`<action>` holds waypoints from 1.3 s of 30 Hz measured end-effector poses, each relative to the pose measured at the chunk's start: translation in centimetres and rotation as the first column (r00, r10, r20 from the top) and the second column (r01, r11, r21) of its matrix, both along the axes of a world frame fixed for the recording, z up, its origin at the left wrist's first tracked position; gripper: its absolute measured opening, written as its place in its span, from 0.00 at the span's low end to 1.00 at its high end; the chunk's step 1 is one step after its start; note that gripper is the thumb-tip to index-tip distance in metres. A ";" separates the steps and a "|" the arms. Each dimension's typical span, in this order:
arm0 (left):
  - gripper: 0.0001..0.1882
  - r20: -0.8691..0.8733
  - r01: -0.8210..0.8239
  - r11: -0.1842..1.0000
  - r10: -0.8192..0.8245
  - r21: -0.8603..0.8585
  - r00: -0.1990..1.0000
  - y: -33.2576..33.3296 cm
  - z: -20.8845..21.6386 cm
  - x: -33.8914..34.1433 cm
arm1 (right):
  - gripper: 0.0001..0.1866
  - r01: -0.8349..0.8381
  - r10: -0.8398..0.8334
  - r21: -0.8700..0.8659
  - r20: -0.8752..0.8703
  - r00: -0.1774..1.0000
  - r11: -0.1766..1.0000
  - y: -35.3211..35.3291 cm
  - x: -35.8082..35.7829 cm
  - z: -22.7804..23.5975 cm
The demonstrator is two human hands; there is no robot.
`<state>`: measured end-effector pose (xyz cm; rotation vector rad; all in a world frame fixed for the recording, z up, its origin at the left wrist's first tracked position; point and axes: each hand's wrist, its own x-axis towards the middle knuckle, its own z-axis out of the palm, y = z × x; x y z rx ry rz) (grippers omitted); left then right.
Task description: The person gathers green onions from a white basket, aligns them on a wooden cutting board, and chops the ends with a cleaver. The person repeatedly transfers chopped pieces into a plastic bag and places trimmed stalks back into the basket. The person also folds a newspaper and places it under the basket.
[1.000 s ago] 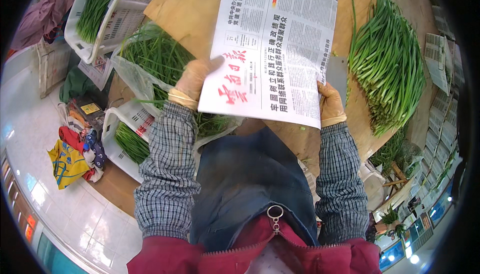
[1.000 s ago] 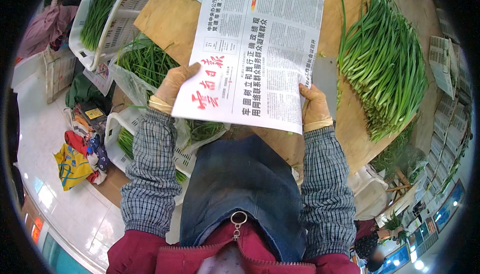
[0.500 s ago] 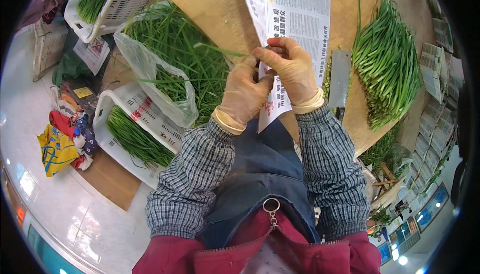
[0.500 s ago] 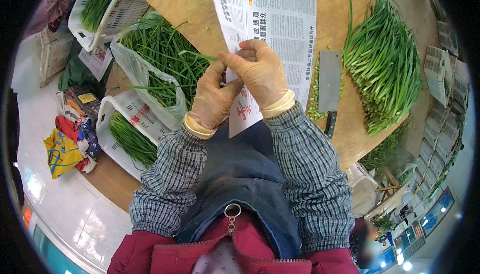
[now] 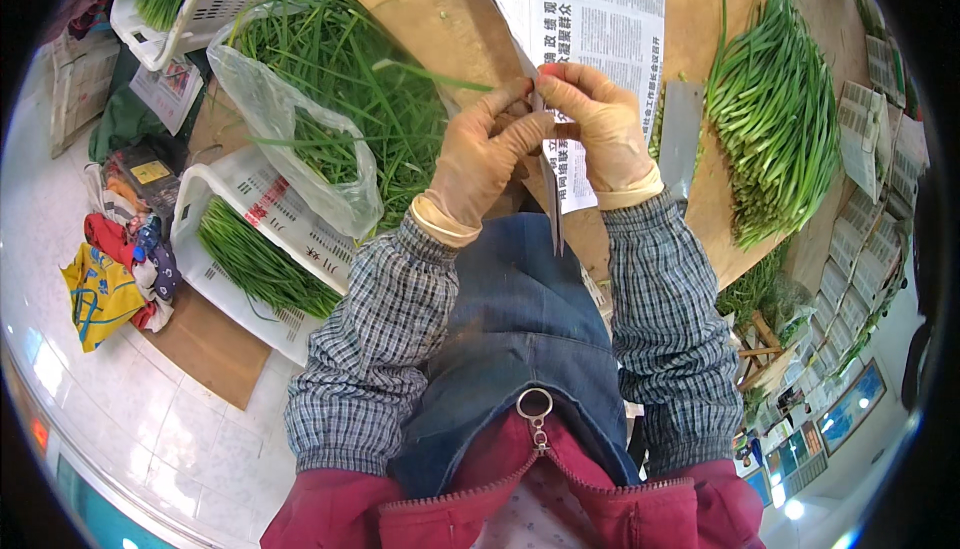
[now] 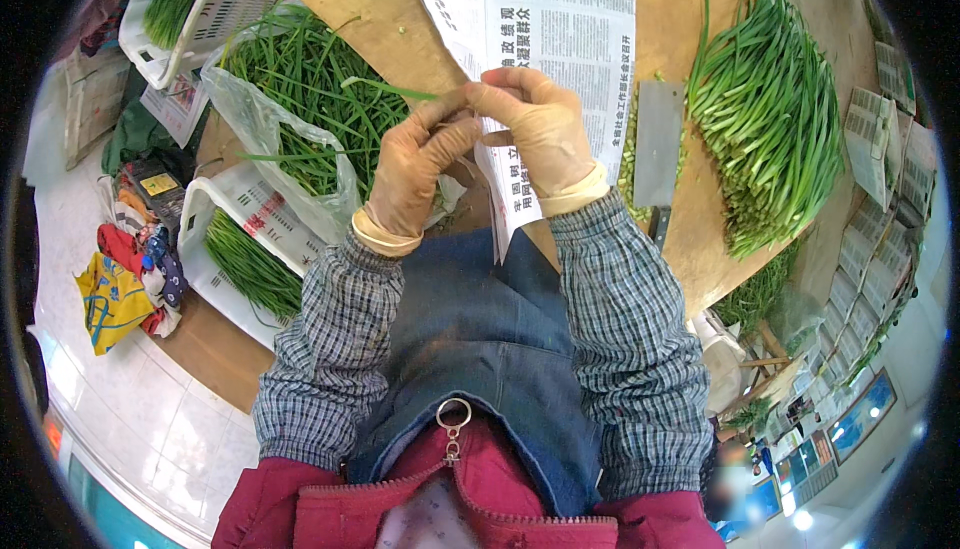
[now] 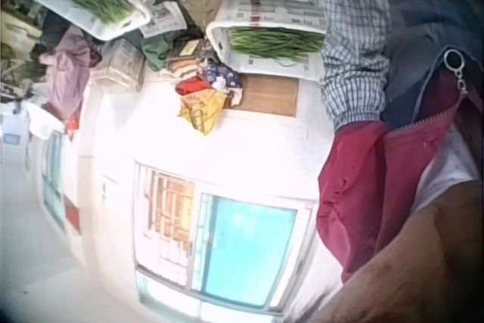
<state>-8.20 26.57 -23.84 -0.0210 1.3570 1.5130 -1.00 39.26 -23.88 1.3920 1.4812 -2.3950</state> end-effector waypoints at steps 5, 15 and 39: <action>0.29 0.017 0.014 0.998 -0.015 0.058 1.000 0.2 0.5 -0.2 | 0.16 0.105 -0.105 0.030 -0.002 0.994 0.994 0.2 -0.5 0.5; 0.51 0.048 0.109 0.988 -0.114 0.106 0.992 -2.6 0.8 1.6 | 0.12 0.206 -0.204 0.031 -0.051 0.978 0.978 0.9 -1.5 -0.7; 0.10 -0.437 -0.442 0.896 0.413 0.040 0.799 -8.1 3.8 -12.6 | 0.13 0.421 -0.502 0.601 -0.037 0.864 0.680 15.4 16.1 12.4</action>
